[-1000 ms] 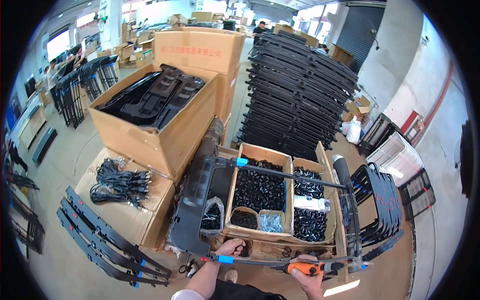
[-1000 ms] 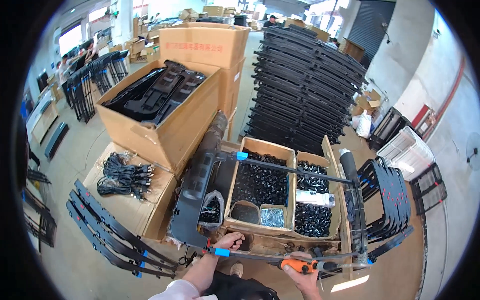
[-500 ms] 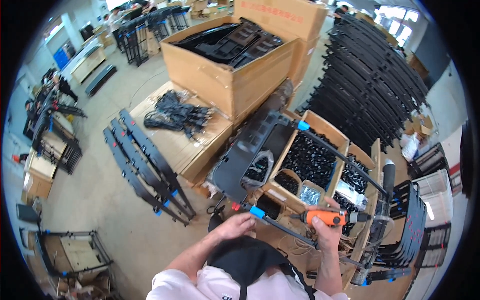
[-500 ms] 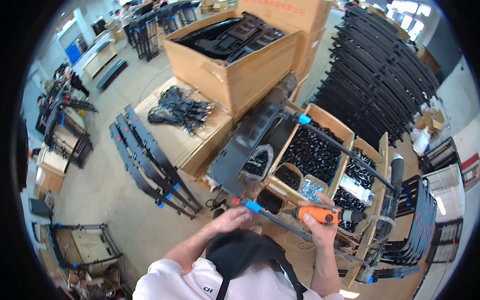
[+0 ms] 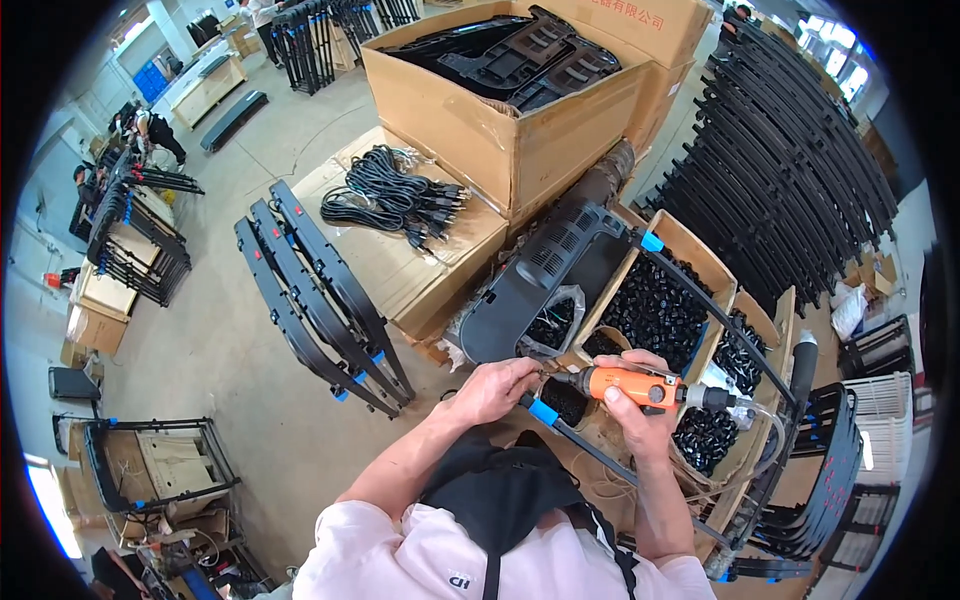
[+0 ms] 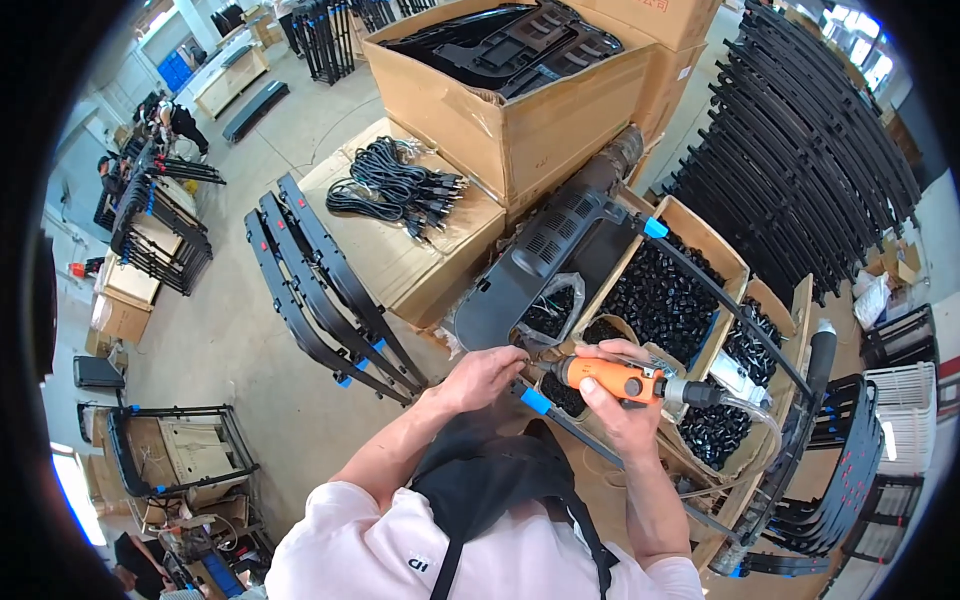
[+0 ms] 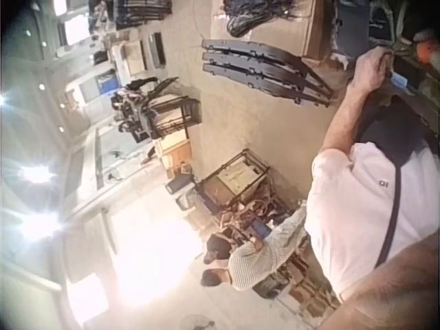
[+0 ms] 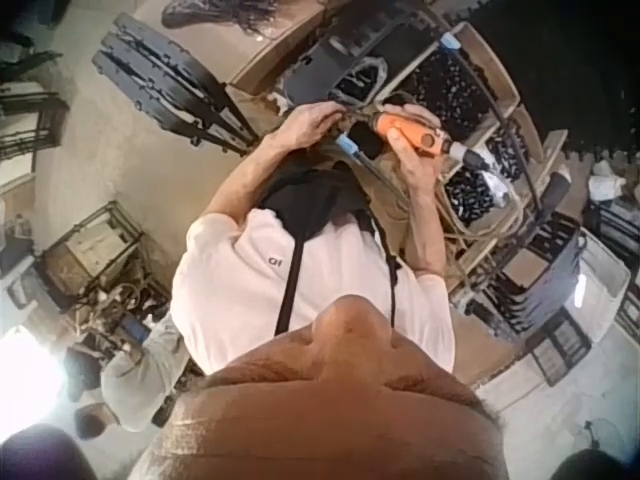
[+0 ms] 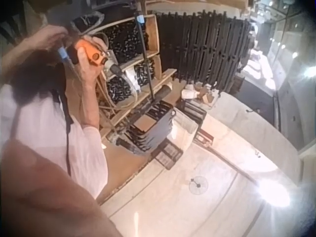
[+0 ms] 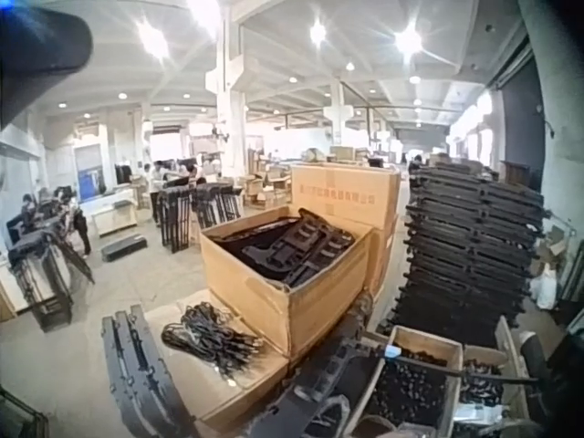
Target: Assembling plastic components and wiring onto a metal frame using hand tools in a manufacturing setting.
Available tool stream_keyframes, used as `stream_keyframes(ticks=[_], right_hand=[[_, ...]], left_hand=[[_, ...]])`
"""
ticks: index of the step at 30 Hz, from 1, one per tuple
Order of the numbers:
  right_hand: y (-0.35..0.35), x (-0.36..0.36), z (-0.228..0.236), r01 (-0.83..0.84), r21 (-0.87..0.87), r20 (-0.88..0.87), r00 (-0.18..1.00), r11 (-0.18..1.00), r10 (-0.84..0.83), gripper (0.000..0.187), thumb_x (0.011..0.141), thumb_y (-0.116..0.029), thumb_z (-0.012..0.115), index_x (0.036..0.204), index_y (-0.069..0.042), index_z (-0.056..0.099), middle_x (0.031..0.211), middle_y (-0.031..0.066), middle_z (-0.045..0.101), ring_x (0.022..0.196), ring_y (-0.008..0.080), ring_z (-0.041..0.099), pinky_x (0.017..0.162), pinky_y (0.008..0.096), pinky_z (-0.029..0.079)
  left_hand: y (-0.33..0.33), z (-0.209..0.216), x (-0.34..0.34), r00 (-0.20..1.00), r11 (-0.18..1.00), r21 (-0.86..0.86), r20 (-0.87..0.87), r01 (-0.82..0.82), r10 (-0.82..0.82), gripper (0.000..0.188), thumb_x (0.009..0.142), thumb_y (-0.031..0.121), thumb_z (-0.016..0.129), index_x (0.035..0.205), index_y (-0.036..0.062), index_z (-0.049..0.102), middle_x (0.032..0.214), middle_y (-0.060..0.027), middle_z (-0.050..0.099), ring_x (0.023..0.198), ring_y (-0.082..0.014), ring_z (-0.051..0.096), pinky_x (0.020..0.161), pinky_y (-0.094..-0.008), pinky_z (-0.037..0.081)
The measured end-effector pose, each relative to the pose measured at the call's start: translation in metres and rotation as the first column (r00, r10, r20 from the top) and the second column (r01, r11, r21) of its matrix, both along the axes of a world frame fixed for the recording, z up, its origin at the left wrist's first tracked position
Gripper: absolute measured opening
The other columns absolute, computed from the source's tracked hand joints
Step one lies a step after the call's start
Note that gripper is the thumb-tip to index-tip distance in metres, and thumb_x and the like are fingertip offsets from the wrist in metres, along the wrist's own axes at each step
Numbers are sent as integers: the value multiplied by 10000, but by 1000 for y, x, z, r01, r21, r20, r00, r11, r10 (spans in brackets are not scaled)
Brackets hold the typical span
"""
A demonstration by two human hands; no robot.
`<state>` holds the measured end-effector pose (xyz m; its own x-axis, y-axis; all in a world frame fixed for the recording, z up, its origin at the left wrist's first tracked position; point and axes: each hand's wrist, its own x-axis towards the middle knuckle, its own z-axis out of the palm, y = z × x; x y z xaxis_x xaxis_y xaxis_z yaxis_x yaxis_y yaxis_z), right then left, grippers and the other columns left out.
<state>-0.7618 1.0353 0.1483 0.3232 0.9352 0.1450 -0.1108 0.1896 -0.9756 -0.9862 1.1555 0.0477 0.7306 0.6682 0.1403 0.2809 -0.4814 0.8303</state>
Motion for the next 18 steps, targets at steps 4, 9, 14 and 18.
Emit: stream_keyframes(ticks=[4,9,14,18], right_hand=[[16,-3,-3,40,-29,-24,999,999,-41,506,895,15,755,1349,15,533,1245,223,723,1200,304,699,1074,465,557],[41,-7,-2,104,-58,0,995,993,-104,499,904,0,753,1351,10,531,1249,224,724,1193,294,698,1057,446,561],[66,-8,-4,145,-119,47,989,982,-140,506,901,-23,766,1349,7,534,1237,212,736,1173,262,698,1044,420,559],[79,-10,-3,175,-173,91,983,969,-161,505,899,-25,771,1347,7,541,1233,205,740,1167,254,699,1048,422,557]], left_hand=[[26,-1,4,999,999,-17,19,46,-46,166,1051,155,608,1182,59,645,1028,-188,709,957,-425,690,804,-496,567],[58,-15,6,992,995,45,83,90,-93,155,1048,156,620,1171,64,642,1023,-180,706,935,-426,687,766,-498,572],[83,-24,7,989,991,70,78,117,-122,151,1042,159,630,1163,69,643,1005,-164,705,924,-413,695,750,-495,575],[98,-29,8,988,987,85,66,136,-142,129,1034,154,638,1134,72,641,979,-146,703,907,-394,702,730,-483,576]])
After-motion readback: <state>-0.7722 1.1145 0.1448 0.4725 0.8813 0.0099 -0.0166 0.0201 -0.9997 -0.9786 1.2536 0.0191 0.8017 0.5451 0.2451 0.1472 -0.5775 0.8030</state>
